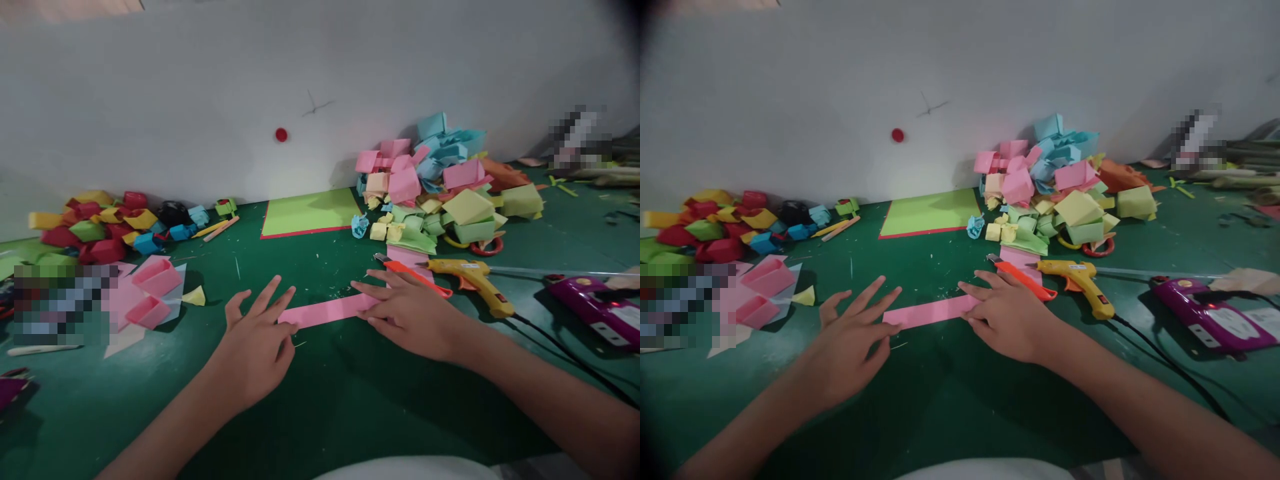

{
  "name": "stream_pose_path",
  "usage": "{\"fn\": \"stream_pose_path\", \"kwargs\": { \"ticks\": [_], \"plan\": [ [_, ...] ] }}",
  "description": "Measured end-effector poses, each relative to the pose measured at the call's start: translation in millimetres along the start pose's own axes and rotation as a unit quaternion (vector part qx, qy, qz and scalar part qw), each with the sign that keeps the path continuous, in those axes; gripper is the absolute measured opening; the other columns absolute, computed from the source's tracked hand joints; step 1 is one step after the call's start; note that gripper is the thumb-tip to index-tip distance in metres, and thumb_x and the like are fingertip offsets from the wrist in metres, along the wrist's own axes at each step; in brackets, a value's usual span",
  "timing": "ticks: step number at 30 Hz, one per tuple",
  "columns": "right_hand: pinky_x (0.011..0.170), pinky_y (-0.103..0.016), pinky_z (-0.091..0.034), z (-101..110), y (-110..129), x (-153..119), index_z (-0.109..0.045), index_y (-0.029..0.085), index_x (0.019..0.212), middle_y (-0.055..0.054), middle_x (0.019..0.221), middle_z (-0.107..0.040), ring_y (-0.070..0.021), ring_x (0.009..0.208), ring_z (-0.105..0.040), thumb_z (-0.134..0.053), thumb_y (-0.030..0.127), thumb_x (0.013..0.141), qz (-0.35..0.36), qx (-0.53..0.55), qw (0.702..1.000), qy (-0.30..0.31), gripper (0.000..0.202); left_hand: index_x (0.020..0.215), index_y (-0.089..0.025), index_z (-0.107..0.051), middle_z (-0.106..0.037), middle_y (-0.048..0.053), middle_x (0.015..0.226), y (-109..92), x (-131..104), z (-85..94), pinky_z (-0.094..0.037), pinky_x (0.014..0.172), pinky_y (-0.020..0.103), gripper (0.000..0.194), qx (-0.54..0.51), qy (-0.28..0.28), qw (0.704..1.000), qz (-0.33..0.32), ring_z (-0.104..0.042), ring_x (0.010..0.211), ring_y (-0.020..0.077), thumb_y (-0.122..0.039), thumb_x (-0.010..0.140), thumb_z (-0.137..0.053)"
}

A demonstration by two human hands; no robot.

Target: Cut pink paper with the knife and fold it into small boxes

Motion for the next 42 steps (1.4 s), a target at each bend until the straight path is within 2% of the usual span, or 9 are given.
{"fn": "stream_pose_path", "kwargs": {
  "ticks": [5, 16, 20, 23, 27, 30, 35, 39, 42],
  "plan": [
    [0.117, -0.067, -0.025, 7, 0, -1, -0.081, 0.033, 0.104, 0.002, 0.152, -0.052, -0.0396, 0.147, -0.033, -0.05, 0.031, 0.098, -0.004, -0.003, 0.999, -0.032, 0.032, 0.087, -0.03, -0.08, -0.055, 0.005, 0.149, 6, -2, 2.5, -0.02, 0.107, 0.077, 0.032, -0.002, 0.017, 1.0, 0.007, -0.036, 0.147, 0.0407, -0.019, 0.086, -0.051],
    [0.117, -0.066, -0.027, 2, -3, -2, -0.08, 0.033, 0.11, 0.002, 0.154, -0.05, -0.0396, 0.148, -0.031, -0.045, 0.033, 0.1, -0.008, 0.024, 1.0, 0.004, 0.036, 0.057, -0.024, -0.068, -0.067, 0.002, 0.135, 24, 2, 2.1, -0.022, 0.106, 0.075, 0.029, -0.006, 0.007, 1.0, 0.016, -0.051, 0.135, 0.0418, -0.023, 0.081, -0.052],
    [0.117, -0.065, -0.026, 1, -5, -2, -0.08, 0.032, 0.106, 0.001, 0.153, -0.051, -0.0388, 0.147, -0.033, -0.045, 0.035, 0.1, -0.008, 0.025, 1.0, 0.009, 0.036, 0.08, -0.025, -0.074, -0.069, 0.001, 0.133, 6, 2, 13.2, -0.03, 0.108, 0.06, 0.026, -0.027, -0.075, 0.994, -0.07, -0.058, 0.128, 0.0315, -0.017, 0.085, -0.049],
    [0.116, -0.065, -0.028, 0, -6, -3, -0.08, 0.032, 0.109, 0.0, 0.153, -0.051, -0.0392, 0.147, -0.035, -0.046, 0.035, 0.1, -0.009, 0.033, 0.999, 0.012, 0.035, 0.099, -0.026, -0.075, -0.065, 0.002, 0.139, -9, -1, 13.3, -0.036, 0.104, 0.052, 0.032, -0.046, -0.077, 0.986, -0.142, -0.056, 0.131, 0.0288, -0.014, 0.086, -0.048],
    [0.115, -0.067, -0.03, -1, -8, -3, -0.078, 0.033, 0.115, -0.001, 0.153, -0.051, -0.0394, 0.146, -0.035, -0.047, 0.034, 0.099, -0.008, 0.048, 0.999, 0.016, 0.035, 0.075, -0.022, -0.071, -0.068, 0.002, 0.134, -10, -1, 9.2, -0.039, 0.101, 0.051, 0.025, -0.058, -0.033, 0.982, -0.177, -0.053, 0.133, 0.031, -0.012, 0.082, -0.049],
    [0.115, -0.068, -0.029, 0, -8, -2, -0.078, 0.033, 0.114, -0.001, 0.152, -0.052, -0.0388, 0.146, -0.036, -0.048, 0.033, 0.099, -0.006, 0.054, 0.998, 0.016, 0.034, 0.064, -0.021, -0.063, -0.075, 0.003, 0.115, -6, 1, 13.8, -0.045, 0.096, 0.045, 0.023, -0.108, -0.028, 0.973, -0.204, -0.063, 0.118, 0.0263, -0.01, 0.078, -0.048],
    [0.116, -0.067, -0.028, -1, -9, -3, -0.077, 0.035, 0.118, -0.001, 0.153, -0.051, -0.0381, 0.146, -0.036, -0.049, 0.034, 0.099, -0.006, 0.054, 0.998, 0.022, 0.033, 0.091, -0.021, -0.068, -0.075, 0.005, 0.108, 8, 5, 18.5, -0.048, 0.09, 0.039, 0.023, -0.133, -0.077, 0.97, -0.188, -0.067, 0.103, 0.0212, -0.01, 0.087, -0.048],
    [0.117, -0.065, -0.027, -2, -9, -4, -0.076, 0.035, 0.118, -0.001, 0.154, -0.05, -0.0372, 0.147, -0.035, -0.05, 0.034, 0.099, 0.0, 0.049, 0.999, 0.012, 0.033, 0.125, -0.024, -0.063, -0.07, 0.006, 0.126, 4, 5, 0.3, -0.046, 0.095, 0.04, 0.032, -0.082, -0.056, 0.975, -0.197, -0.064, 0.112, 0.0213, -0.017, 0.097, -0.049],
    [0.117, -0.066, -0.026, -2, -6, -4, -0.076, 0.033, 0.119, -0.002, 0.155, -0.049, -0.037, 0.147, -0.034, -0.049, 0.032, 0.099, 0.013, 0.038, 0.999, 0.004, 0.033, 0.127, -0.025, -0.064, -0.07, 0.006, 0.128, -3, 5, -10.8, -0.047, 0.092, 0.039, 0.031, -0.048, -0.043, 0.977, -0.206, -0.065, 0.108, 0.0215, -0.024, 0.101, -0.049]
  ]
}}
Point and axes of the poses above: each hand's wrist, its own x-axis towards the middle knuckle, its own z-axis out of the back of the hand, y = z × x, the point moved 10 cm from there along x, towards the middle knuckle
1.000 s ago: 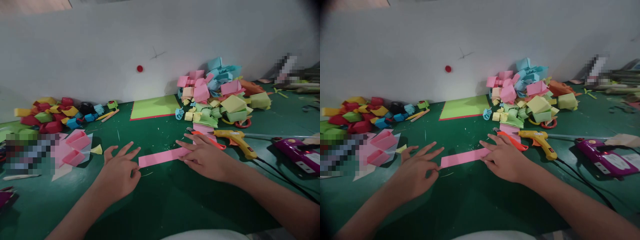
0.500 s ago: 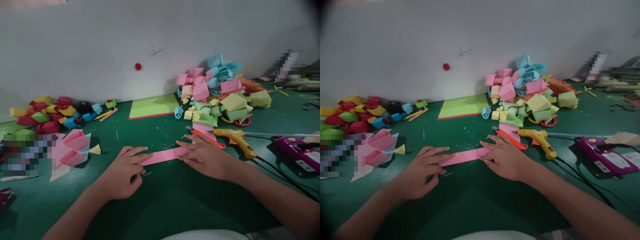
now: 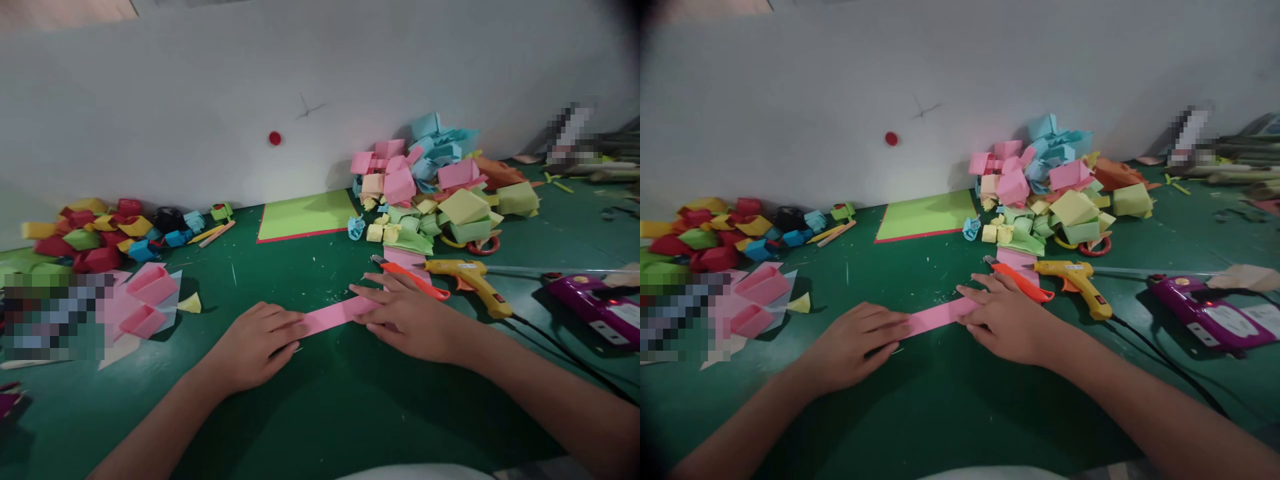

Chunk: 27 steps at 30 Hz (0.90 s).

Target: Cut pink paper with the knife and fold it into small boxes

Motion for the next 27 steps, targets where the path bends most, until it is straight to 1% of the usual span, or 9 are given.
{"fn": "stream_pose_path", "kwargs": {
  "ticks": [4, 6, 9, 11, 13, 17, 23, 27],
  "plan": [
    [0.115, -0.065, -0.03, 2, 12, 2, -0.077, 0.026, 0.116, -0.006, 0.153, -0.051, -0.0384, 0.145, -0.037, -0.048, 0.028, 0.099, 0.034, -0.017, 0.999, -0.002, 0.034, 0.118, -0.025, -0.069, -0.07, 0.006, 0.123, 0, 3, -4.9, -0.048, 0.09, 0.039, 0.026, 0.007, -0.001, 1.0, 0.012, -0.065, 0.104, 0.0216, -0.027, 0.102, -0.049],
    [0.114, -0.065, -0.03, 2, 19, 3, -0.075, 0.025, 0.119, -0.007, 0.153, -0.051, -0.0384, 0.143, -0.039, -0.047, 0.027, 0.099, 0.047, -0.026, 0.999, -0.006, 0.034, 0.117, -0.025, -0.07, -0.07, 0.006, 0.122, 1, 4, -6.4, -0.048, 0.09, 0.038, 0.026, 0.005, 0.0, 1.0, 0.014, -0.065, 0.104, 0.0211, -0.027, 0.102, -0.048],
    [0.113, -0.066, -0.029, -3, 27, 3, -0.064, 0.026, 0.136, -0.007, 0.156, -0.048, -0.0371, 0.142, -0.041, -0.047, 0.029, 0.1, 0.066, -0.028, 0.997, -0.002, 0.04, 0.117, -0.025, -0.07, -0.07, 0.006, 0.122, 2, 3, -8.1, -0.047, 0.091, 0.038, 0.027, 0.007, 0.001, 1.0, 0.016, -0.064, 0.104, 0.0206, -0.025, 0.103, -0.048],
    [0.113, -0.063, -0.03, -10, 30, 3, -0.052, 0.024, 0.147, -0.01, 0.157, -0.047, -0.0349, 0.142, -0.042, -0.046, 0.032, 0.101, 0.081, -0.017, 0.997, 0.006, 0.048, 0.117, -0.025, -0.07, -0.071, 0.006, 0.12, 2, 3, -8.3, -0.047, 0.09, 0.037, 0.027, 0.008, -0.002, 1.0, 0.015, -0.065, 0.104, 0.0203, -0.024, 0.103, -0.047],
    [0.114, -0.061, -0.03, -15, 31, 3, -0.046, 0.021, 0.152, -0.012, 0.156, -0.047, -0.0329, 0.141, -0.043, -0.046, 0.035, 0.101, 0.089, -0.007, 0.996, 0.011, 0.052, 0.117, -0.025, -0.07, -0.071, 0.006, 0.12, 2, 2, -8.1, -0.047, 0.089, 0.037, 0.027, 0.009, -0.006, 1.0, 0.013, -0.065, 0.104, 0.0203, -0.024, 0.103, -0.047],
    [0.116, -0.062, -0.026, -19, 27, 3, -0.051, 0.022, 0.149, -0.011, 0.157, -0.046, -0.0338, 0.142, -0.042, -0.045, 0.037, 0.103, 0.076, -0.015, 0.997, 0.017, 0.049, 0.117, -0.025, -0.07, -0.071, 0.006, 0.121, 2, 2, -8.0, -0.046, 0.09, 0.037, 0.027, 0.012, -0.009, 1.0, 0.01, -0.065, 0.104, 0.0201, -0.024, 0.103, -0.047],
    [0.116, -0.064, -0.028, -17, 25, -2, -0.048, 0.02, 0.151, -0.011, 0.158, -0.044, -0.0362, 0.146, -0.037, -0.045, 0.04, 0.103, 0.07, -0.02, 0.997, 0.035, 0.052, 0.111, -0.024, -0.071, -0.07, 0.006, 0.122, 2, 3, -8.0, -0.046, 0.088, 0.038, 0.025, 0.011, 0.006, 1.0, 0.023, -0.064, 0.102, 0.0206, -0.022, 0.102, -0.048],
    [0.117, -0.066, -0.026, -9, 15, -8, -0.054, 0.022, 0.147, -0.009, 0.153, -0.051, -0.0384, 0.146, -0.036, -0.046, 0.036, 0.102, 0.052, -0.029, 0.998, 0.028, 0.048, 0.106, -0.024, -0.073, -0.069, 0.007, 0.123, 4, 4, -8.3, -0.047, 0.09, 0.038, 0.027, -0.009, 0.014, 0.999, 0.028, -0.063, 0.105, 0.0213, -0.023, 0.102, -0.047]
  ]
}}
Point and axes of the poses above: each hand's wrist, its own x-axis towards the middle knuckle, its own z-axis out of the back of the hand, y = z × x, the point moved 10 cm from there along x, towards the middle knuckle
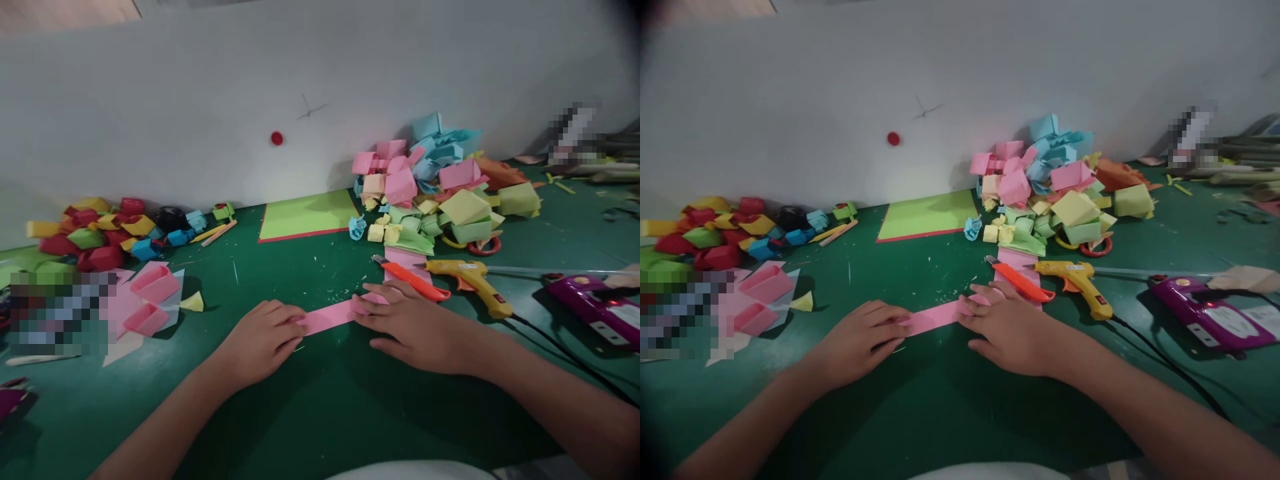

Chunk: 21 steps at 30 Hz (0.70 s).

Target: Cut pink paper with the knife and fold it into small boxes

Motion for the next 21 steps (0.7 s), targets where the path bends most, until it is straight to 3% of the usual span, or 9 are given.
{"fn": "stream_pose_path", "kwargs": {
  "ticks": [6, 11, 16, 21],
  "plan": [
    [0.119, -0.062, -0.025, 14, -15, -8, -0.07, 0.029, 0.128, -0.004, 0.135, -0.068, -0.035, 0.143, -0.041, -0.045, 0.032, 0.102, -0.012, 0.03, 0.999, -0.01, 0.036, 0.103, -0.024, -0.074, -0.068, 0.007, 0.124, 3, 0, 1.0, -0.047, 0.09, 0.037, 0.025, -0.011, -0.003, 1.0, 0.003, -0.063, 0.106, 0.0205, -0.024, 0.102, -0.049],
    [0.115, -0.062, -0.03, 17, -23, -5, -0.071, 0.031, 0.125, 0.0, 0.137, -0.067, -0.0356, 0.139, -0.046, -0.043, 0.031, 0.102, -0.032, 0.04, 0.999, -0.012, 0.036, 0.105, -0.024, -0.071, -0.067, 0.007, 0.13, -3, 1, 3.2, -0.046, 0.093, 0.039, 0.023, -0.003, -0.011, 1.0, 0.012, -0.061, 0.114, 0.0228, -0.02, 0.099, -0.049],
    [0.115, -0.056, -0.033, 11, -6, 4, -0.067, 0.025, 0.119, -0.004, 0.147, -0.058, -0.0329, 0.141, -0.042, -0.051, 0.031, 0.098, 0.01, 0.056, 0.998, -0.013, 0.028, 0.11, -0.022, -0.065, -0.062, 0.008, 0.14, -9, 3, -5.4, -0.043, 0.103, 0.045, 0.021, -0.008, 0.019, 1.0, 0.012, -0.054, 0.129, 0.0265, -0.02, 0.095, -0.05],
    [0.112, -0.055, -0.034, 6, 10, 8, -0.065, 0.024, 0.114, -0.008, 0.145, -0.058, -0.0316, 0.138, -0.043, -0.053, 0.033, 0.097, 0.026, 0.06, 0.998, -0.004, 0.023, 0.094, -0.02, -0.063, -0.066, 0.007, 0.132, -9, 4, -4.9, -0.043, 0.096, 0.042, 0.016, -0.02, 0.011, 1.0, 0.014, -0.059, 0.119, 0.0244, -0.021, 0.097, -0.047]
  ]
}}
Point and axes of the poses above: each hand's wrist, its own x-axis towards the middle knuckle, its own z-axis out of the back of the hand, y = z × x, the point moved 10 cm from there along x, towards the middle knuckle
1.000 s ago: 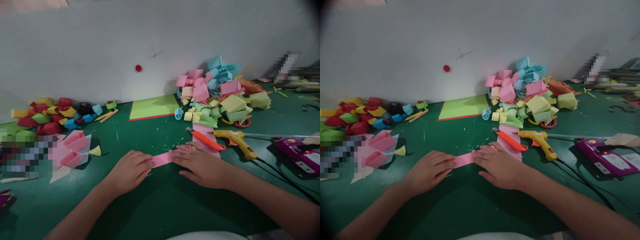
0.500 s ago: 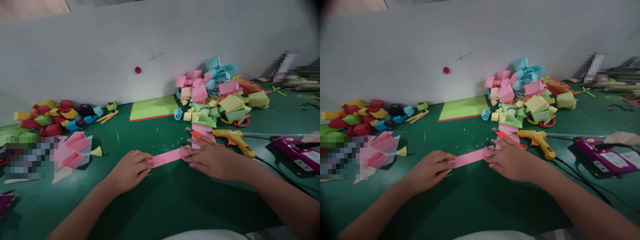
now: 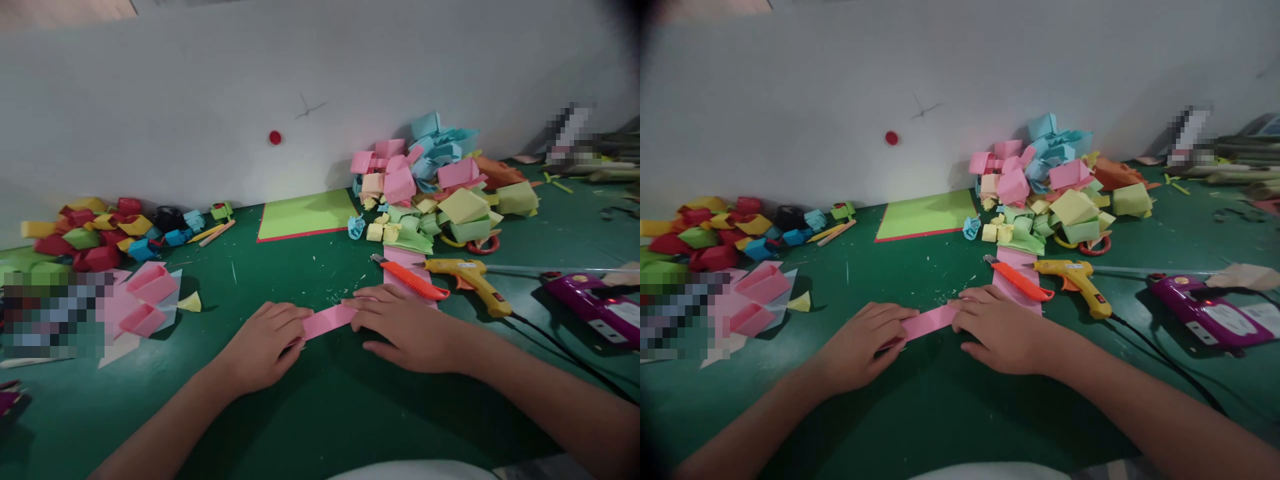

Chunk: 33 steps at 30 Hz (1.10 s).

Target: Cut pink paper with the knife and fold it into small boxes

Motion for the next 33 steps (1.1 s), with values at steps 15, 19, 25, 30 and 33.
{"fn": "stream_pose_path", "kwargs": {
  "ticks": [15, 19, 25, 30, 33],
  "plan": [
    [0.11, -0.055, -0.035, -11, 15, 4, -0.053, 0.024, 0.144, -0.008, 0.154, -0.049, -0.0332, 0.137, -0.038, -0.054, 0.031, 0.097, 0.04, 0.02, 0.999, 0.014, 0.048, 0.154, -0.029, -0.039, -0.048, 0.003, 0.156, -16, -5, -11.8, -0.037, 0.104, 0.045, 0.064, 0.019, 0.056, 0.996, -0.069, -0.045, 0.138, 0.0281, -0.01, 0.093, -0.044],
    [0.11, -0.057, -0.034, -15, 11, 3, -0.045, 0.029, 0.152, -0.004, 0.159, -0.045, -0.0341, 0.138, -0.037, -0.052, 0.032, 0.098, 0.032, 0.021, 0.999, 0.028, 0.054, 0.158, -0.031, -0.029, -0.044, 0.004, 0.158, -19, -4, -11.3, -0.034, 0.105, 0.045, 0.066, -0.008, 0.064, 0.996, -0.068, -0.039, 0.145, 0.0281, -0.012, 0.096, -0.041],
    [0.111, -0.06, -0.032, -16, 11, 2, -0.051, 0.027, 0.149, -0.003, 0.16, -0.043, -0.0364, 0.14, -0.037, -0.049, 0.031, 0.1, 0.022, 0.009, 0.999, 0.048, 0.049, 0.143, -0.031, -0.054, -0.055, 0.005, 0.15, -14, -3, -5.8, -0.032, 0.105, 0.048, 0.047, -0.015, 0.053, 0.997, -0.044, -0.045, 0.141, 0.0298, -0.019, 0.098, -0.046],
    [0.112, -0.06, -0.033, -14, 10, 1, -0.053, 0.028, 0.148, -0.002, 0.159, -0.043, -0.0365, 0.141, -0.037, -0.05, 0.03, 0.099, 0.021, 0.001, 0.999, 0.046, 0.049, 0.124, -0.032, -0.069, -0.064, 0.002, 0.14, -9, -3, 2.6, -0.034, 0.101, 0.048, 0.037, -0.005, 0.029, 0.999, -0.023, -0.054, 0.13, 0.0296, -0.019, 0.098, -0.046],
    [0.112, -0.062, -0.033, -10, 4, -2, -0.058, 0.03, 0.144, -0.001, 0.158, -0.045, -0.0378, 0.142, -0.037, -0.05, 0.028, 0.099, 0.005, -0.003, 0.999, 0.044, 0.046, 0.122, -0.033, -0.07, -0.065, 0.001, 0.138, -6, -4, 3.7, -0.034, 0.099, 0.049, 0.036, -0.005, 0.031, 0.999, -0.011, -0.055, 0.126, 0.0298, -0.02, 0.098, -0.045]
  ]
}}
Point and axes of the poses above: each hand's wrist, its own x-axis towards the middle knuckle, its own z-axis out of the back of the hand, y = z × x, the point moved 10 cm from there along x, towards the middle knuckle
